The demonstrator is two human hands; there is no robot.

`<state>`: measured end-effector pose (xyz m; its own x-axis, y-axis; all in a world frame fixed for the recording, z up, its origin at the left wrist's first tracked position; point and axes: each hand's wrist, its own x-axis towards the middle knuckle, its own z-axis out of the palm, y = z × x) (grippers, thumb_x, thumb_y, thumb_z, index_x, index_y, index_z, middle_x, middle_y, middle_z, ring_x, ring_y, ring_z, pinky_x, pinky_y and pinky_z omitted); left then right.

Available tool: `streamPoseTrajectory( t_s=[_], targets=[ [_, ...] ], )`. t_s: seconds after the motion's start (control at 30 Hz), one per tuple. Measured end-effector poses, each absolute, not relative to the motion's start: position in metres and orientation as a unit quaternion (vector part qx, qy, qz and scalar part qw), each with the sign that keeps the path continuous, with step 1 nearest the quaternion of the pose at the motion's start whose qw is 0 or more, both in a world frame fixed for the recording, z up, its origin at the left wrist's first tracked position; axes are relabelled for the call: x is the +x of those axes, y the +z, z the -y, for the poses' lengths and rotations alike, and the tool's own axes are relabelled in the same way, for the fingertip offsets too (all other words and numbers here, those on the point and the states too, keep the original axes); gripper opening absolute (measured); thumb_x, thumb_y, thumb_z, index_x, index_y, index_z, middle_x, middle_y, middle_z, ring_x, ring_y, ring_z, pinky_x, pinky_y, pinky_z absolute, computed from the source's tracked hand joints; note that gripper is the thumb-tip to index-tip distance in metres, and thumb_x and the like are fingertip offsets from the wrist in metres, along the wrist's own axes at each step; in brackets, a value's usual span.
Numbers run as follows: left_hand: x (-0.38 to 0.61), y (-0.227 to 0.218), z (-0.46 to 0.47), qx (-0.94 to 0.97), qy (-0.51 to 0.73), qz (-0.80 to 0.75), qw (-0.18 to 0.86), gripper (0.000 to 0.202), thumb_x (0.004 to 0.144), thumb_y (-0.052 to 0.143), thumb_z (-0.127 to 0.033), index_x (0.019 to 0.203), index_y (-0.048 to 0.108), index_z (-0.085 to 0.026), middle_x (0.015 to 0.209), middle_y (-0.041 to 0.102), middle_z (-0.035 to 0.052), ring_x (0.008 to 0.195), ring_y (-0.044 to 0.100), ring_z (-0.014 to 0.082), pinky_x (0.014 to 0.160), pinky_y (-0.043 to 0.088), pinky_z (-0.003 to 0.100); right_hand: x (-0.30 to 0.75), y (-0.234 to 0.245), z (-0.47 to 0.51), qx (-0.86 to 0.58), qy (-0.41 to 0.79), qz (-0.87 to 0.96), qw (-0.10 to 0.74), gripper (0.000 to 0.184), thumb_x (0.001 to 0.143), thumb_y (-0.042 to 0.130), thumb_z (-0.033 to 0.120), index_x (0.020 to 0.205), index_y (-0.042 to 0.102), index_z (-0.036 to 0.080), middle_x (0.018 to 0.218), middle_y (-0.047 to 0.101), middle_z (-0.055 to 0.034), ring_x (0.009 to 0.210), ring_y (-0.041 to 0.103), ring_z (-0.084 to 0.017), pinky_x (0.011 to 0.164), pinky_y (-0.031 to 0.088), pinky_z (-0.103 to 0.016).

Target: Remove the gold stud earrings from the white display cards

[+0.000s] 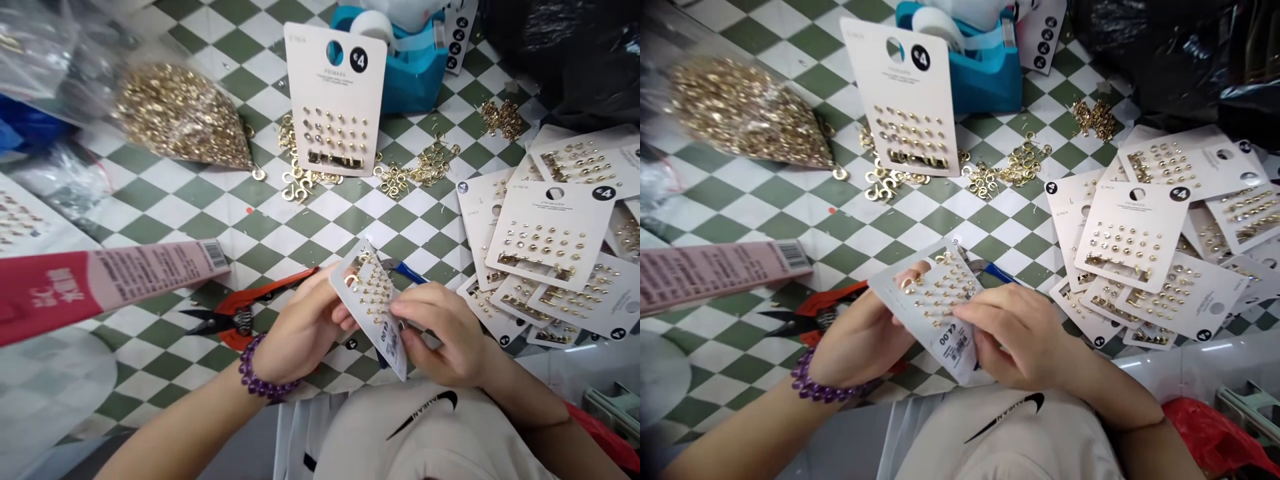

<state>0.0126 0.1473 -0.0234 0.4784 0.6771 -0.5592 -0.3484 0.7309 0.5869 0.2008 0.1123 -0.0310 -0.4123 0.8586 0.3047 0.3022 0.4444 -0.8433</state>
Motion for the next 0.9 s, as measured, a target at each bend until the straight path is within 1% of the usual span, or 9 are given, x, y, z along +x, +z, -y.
streamPoseTrajectory(
  t_s=[0.17, 0.27, 0.4, 0.43, 0.5, 0.57, 0.63, 0.73, 0.9],
  targets=[
    [0.014, -0.016, -0.156, 0.165, 0.328, -0.399, 0.840, 0.049, 0.088, 0.055, -0.038, 0.055, 0.027, -0.014, 0.048, 0.019, -0.0037, 0.046, 0.027, 0.0050, 0.049, 0.038, 0.016, 0.198, -0.033, -0.112, -0.410, 0.296, 0.779, 0.370, 0.044, 0.075, 0.048, 0.000, 0.119, 0.052, 0.005, 0.109, 0.063, -0.0160, 0.104, 0.059, -0.019, 0.086, 0.053, -0.034],
    [0.013, -0.011, -0.160, 0.150, 0.304, -0.387, 0.857, 0.044, 0.090, 0.051, -0.037, 0.058, 0.030, -0.015, 0.049, 0.017, -0.0047, 0.045, 0.025, 0.0050, 0.048, 0.037, 0.016, 0.198, -0.030, -0.111, -0.423, 0.253, 0.784, 0.377, 0.039, 0.075, 0.054, 0.000, 0.114, 0.056, 0.007, 0.105, 0.065, -0.0156, 0.098, 0.062, -0.021, 0.081, 0.055, -0.034],
    [0.009, -0.005, -0.174, 0.311, 0.234, -0.390, 0.834, 0.040, 0.094, 0.033, -0.041, 0.063, 0.043, -0.018, 0.048, 0.029, -0.0028, 0.043, 0.030, 0.0082, 0.046, 0.035, 0.021, 0.201, -0.031, -0.104, -0.499, 0.292, 0.618, 0.533, 0.029, 0.084, 0.054, 0.009, 0.110, 0.062, 0.019, 0.087, 0.067, -0.0067, 0.076, 0.064, -0.017, 0.060, 0.054, -0.029],
    [0.007, -0.004, -0.179, 0.414, 0.235, -0.406, 0.780, 0.043, 0.094, 0.030, -0.043, 0.065, 0.048, -0.018, 0.050, 0.038, -0.0007, 0.046, 0.037, 0.0099, 0.048, 0.037, 0.023, 0.203, -0.032, -0.103, -0.523, 0.321, 0.542, 0.573, 0.026, 0.088, 0.051, 0.013, 0.108, 0.063, 0.022, 0.083, 0.067, -0.0057, 0.071, 0.063, -0.017, 0.057, 0.053, -0.030],
    [0.003, -0.007, -0.190, 0.631, 0.245, -0.473, 0.565, 0.039, 0.093, 0.034, -0.042, 0.074, 0.057, -0.017, 0.063, 0.054, 0.0037, 0.060, 0.050, 0.0136, 0.058, 0.041, 0.027, 0.206, -0.034, -0.100, -0.540, 0.389, 0.423, 0.615, 0.024, 0.092, 0.044, 0.021, 0.105, 0.064, 0.023, 0.078, 0.065, -0.0060, 0.066, 0.062, -0.018, 0.051, 0.050, -0.030],
    [0.002, -0.014, -0.202, 0.766, 0.189, -0.515, 0.334, 0.026, 0.089, 0.044, -0.036, 0.085, 0.061, -0.016, 0.077, 0.062, 0.0060, 0.072, 0.055, 0.0177, 0.064, 0.041, 0.029, 0.209, -0.035, -0.099, -0.526, 0.462, 0.384, 0.602, 0.025, 0.093, 0.042, 0.025, 0.101, 0.065, 0.021, 0.072, 0.063, -0.0069, 0.062, 0.061, -0.018, 0.046, 0.046, -0.028],
    [0.006, -0.023, -0.214, 0.833, 0.154, -0.494, 0.196, 0.026, 0.091, 0.043, -0.032, 0.093, 0.063, -0.016, 0.087, 0.064, 0.0082, 0.081, 0.057, 0.0207, 0.066, 0.041, 0.031, 0.210, -0.035, -0.099, -0.517, 0.508, 0.377, 0.577, 0.022, 0.092, 0.044, 0.027, 0.093, 0.064, 0.019, 0.063, 0.057, -0.0053, 0.053, 0.055, -0.016, 0.038, 0.039, -0.024],
    [0.019, -0.036, -0.228, 0.885, 0.128, -0.441, 0.081, 0.026, 0.093, 0.043, -0.025, 0.104, 0.065, -0.018, 0.099, 0.064, 0.0095, 0.088, 0.056, 0.0224, 0.070, 0.041, 0.032, 0.209, -0.032, -0.101, -0.491, 0.543, 0.358, 0.580, 0.018, 0.091, 0.046, 0.029, 0.090, 0.061, 0.019, 0.056, 0.050, -0.0009, 0.038, 0.043, -0.009, 0.030, 0.031, -0.020],
    [0.038, -0.046, -0.240, 0.916, 0.084, -0.391, 0.035, 0.025, 0.092, 0.045, -0.019, 0.106, 0.065, -0.020, 0.105, 0.063, 0.0098, 0.095, 0.051, 0.0261, 0.076, 0.039, 0.037, 0.213, -0.032, -0.109, -0.446, 0.555, 0.331, 0.619, 0.015, 0.085, 0.055, 0.018, 0.100, 0.054, 0.021, 0.071, 0.059, 0.0023, 0.045, 0.053, -0.007, 0.043, 0.048, -0.020]
  ],
)
